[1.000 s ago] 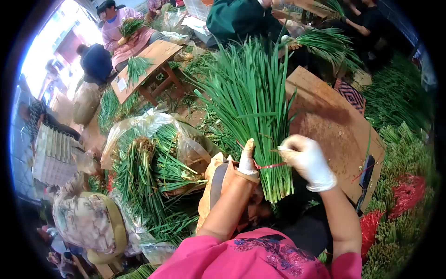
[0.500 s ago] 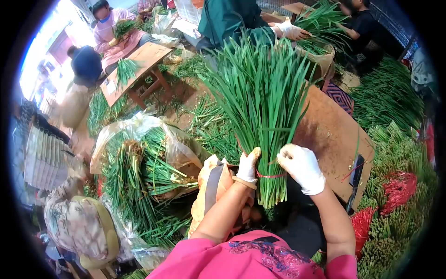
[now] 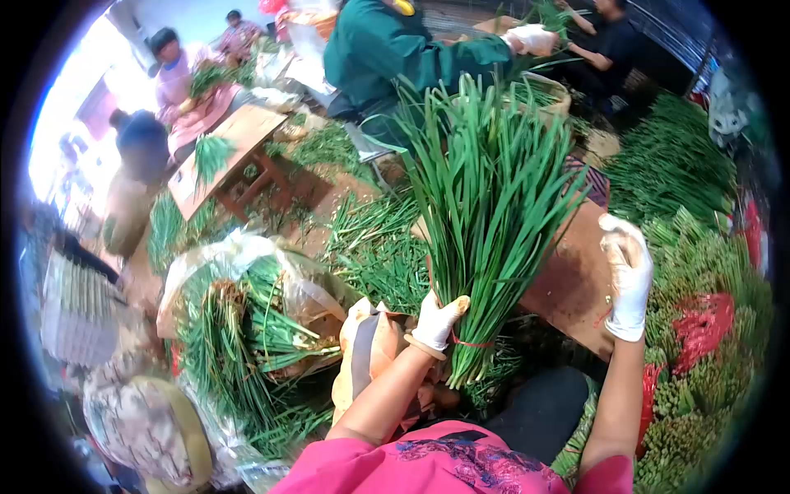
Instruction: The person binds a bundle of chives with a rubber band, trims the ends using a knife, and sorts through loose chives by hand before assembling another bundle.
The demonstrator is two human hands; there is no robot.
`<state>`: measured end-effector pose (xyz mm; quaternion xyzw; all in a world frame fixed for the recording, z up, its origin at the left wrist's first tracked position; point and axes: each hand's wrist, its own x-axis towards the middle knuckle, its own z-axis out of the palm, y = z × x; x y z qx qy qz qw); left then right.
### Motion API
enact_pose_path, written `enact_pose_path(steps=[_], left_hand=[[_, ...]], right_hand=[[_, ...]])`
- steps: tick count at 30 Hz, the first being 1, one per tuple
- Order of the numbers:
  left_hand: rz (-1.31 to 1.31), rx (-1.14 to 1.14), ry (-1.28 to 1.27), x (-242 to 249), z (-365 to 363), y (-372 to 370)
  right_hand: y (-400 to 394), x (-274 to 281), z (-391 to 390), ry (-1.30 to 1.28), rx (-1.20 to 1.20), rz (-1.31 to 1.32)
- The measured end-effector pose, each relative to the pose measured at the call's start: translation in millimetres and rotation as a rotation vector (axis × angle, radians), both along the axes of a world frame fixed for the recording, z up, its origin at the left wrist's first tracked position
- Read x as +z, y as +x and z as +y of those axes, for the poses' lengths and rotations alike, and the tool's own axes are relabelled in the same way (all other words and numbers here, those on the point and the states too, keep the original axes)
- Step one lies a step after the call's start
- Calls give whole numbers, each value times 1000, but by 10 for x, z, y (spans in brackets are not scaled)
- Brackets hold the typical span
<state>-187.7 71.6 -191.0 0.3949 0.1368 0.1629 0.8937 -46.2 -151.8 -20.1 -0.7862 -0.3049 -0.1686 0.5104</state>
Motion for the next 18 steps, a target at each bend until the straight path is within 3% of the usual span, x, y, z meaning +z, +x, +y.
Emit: enact_pose_path(steps=[1, 3, 7, 8, 11, 13, 15, 17, 18], left_hand=[[-10, -35, 32, 62, -5, 13], [-59, -149, 103, 253, 21, 34], [-21, -420, 330, 1320, 222, -142], [0, -461, 424, 1509, 324, -237], [200, -642, 524, 2150, 548, -691], [273, -757, 649, 2103, 718, -974], [384, -643, 759, 1735, 694, -1270], [521, -599, 1339, 1425, 546, -1403], [534, -501, 1162, 1129, 670, -1446]], right_hand=[[-30, 147, 53, -205, -46, -234], [-107, 224, 186, -101, -19, -123], [-307, 249, 331, 450, 238, 520], [-388, 209, 302, 687, 377, 598], [-790, -101, 242, 805, 368, 781], [-1210, -442, 275, 794, 376, 966], [-1583, -836, 559, 839, 411, 1174], [-1935, -1157, 824, 738, 391, 1295], [-2042, -1336, 796, 677, 374, 1279]])
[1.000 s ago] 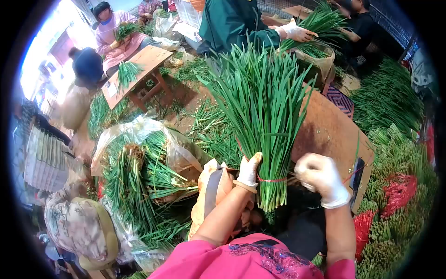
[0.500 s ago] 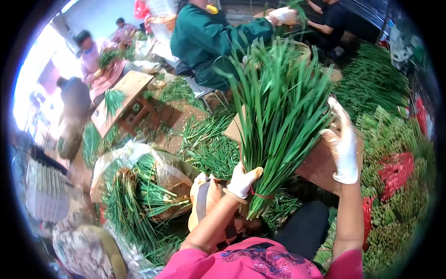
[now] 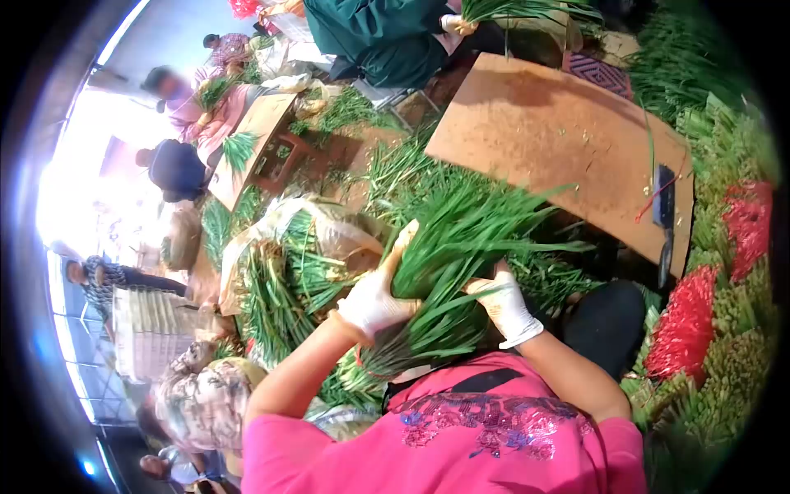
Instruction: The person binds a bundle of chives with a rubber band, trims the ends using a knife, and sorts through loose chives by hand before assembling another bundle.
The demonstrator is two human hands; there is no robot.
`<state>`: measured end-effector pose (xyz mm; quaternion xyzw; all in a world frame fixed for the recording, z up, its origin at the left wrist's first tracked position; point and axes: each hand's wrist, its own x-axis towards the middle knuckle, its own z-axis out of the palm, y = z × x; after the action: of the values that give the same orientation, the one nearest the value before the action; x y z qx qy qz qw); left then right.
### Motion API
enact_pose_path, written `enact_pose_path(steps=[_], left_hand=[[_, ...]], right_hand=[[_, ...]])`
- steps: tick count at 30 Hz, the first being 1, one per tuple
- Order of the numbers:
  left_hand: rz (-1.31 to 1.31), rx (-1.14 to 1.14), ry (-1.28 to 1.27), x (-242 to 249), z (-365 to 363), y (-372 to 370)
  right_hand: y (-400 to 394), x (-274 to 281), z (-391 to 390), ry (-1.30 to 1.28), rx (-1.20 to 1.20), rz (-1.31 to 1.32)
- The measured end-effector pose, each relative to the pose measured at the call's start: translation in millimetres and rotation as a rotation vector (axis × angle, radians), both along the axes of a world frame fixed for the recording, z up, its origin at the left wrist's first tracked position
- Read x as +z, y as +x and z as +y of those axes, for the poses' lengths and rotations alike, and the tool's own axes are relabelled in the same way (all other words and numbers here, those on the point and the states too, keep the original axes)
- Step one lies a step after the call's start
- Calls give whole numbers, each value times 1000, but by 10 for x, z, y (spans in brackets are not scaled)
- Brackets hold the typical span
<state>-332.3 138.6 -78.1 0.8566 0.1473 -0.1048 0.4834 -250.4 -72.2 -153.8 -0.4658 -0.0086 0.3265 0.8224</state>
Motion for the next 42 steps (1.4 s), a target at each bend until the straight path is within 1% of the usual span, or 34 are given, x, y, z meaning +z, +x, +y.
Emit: enact_pose_path(steps=[1, 2, 3, 4, 5, 7, 9, 11, 13, 15, 16, 17, 18, 19, 20, 21, 22, 23, 25, 26, 27, 28, 31, 33, 35, 37, 39, 40, 41, 42], left_hand=[[-24, 136, -144, -43, 27, 29], [-45, 228, -254, -59, 44, 29], [-50, 313, -360, -34, 79, -8], [-85, 308, -533, 30, 105, -10], [-86, 314, -514, -19, 180, -25], [-75, 347, -445, -52, 205, -48], [-94, 329, -433, -34, 183, -47], [-103, 316, -423, -38, 164, -66], [-103, 306, -404, -35, 159, -59], [-116, 287, -386, -5, 124, -45], [-110, 284, -386, 31, 81, -33], [-103, 282, -384, 63, 49, -16], [-102, 241, -399, 84, 41, 17], [-114, 234, -428, 122, 7, 47], [-126, 225, -456, 170, -48, 83], [-136, 216, -484, 213, -99, 117], [-174, 206, -406, 244, -133, 152], [-157, 226, -407, 248, -117, 179], [-126, 264, -412, 227, -54, 250], [-169, 255, -389, 194, -29, 277], [-153, 266, -378, 193, -21, 281], [-134, 273, -367, 198, -26, 291], [-132, 282, -399, 124, -22, 340], [-160, 315, -447, 146, -59, 341], [-179, 306, -442, 160, -86, 325], [-207, 289, -437, 171, -139, 320], [-240, 272, -428, 180, -209, 301], [-278, 244, -450, 173, -237, 297], [-296, 236, -415, 152, -251, 284], [-313, 228, -380, 119, -254, 268]], right_hand=[[-84, 10, -35, -54, 13, -29], [-97, 40, -62, 2, -8, -12], [-83, 80, -117, 17, -95, -74], [-95, -105, -227, 1, -82, -16], [-50, -319, -399, -12, -64, 34], [86, -422, -651, -157, -164, 104], [388, -515, -878, 54, -376, 77], [591, -501, -1287, -213, -561, -328], [641, 87, -1394, -375, -762, -480], [569, 525, -1509, -356, -533, -980], [461, 753, -1353, -238, -473, -994], [307, 976, -1158, -178, -458, -899], [198, 1203, -975, -205, -369, -987], [94, 1393, -861, -331, -187, -1056], [165, 1417, -748, -504, 24, -1653], [56, 1342, -567, -515, 138, -1759], [-100, 1162, -442, -638, 199, -1842], [-153, 866, -370, -683, 269, -1859], [-189, 408, -345, -773, 230, -1898], [-196, 279, -369, -759, 233, -1854], [-224, 189, -391, -743, 240, -1804], [-253, 216, -395, -709, 292, -1682], [-263, 165, -413, -565, 154, -1473], [-179, 140, -389, -367, 11, -1303], [-39, 210, -353, -287, -69, -1184], [119, 388, -301, -239, -206, -1123], [330, 571, -290, -329, -229, -1160], [426, 643, -282, -546, -133, -1160], [518, 685, -268, -763, -34, -1150], [599, 591, -198, -862, -108, -1283]])
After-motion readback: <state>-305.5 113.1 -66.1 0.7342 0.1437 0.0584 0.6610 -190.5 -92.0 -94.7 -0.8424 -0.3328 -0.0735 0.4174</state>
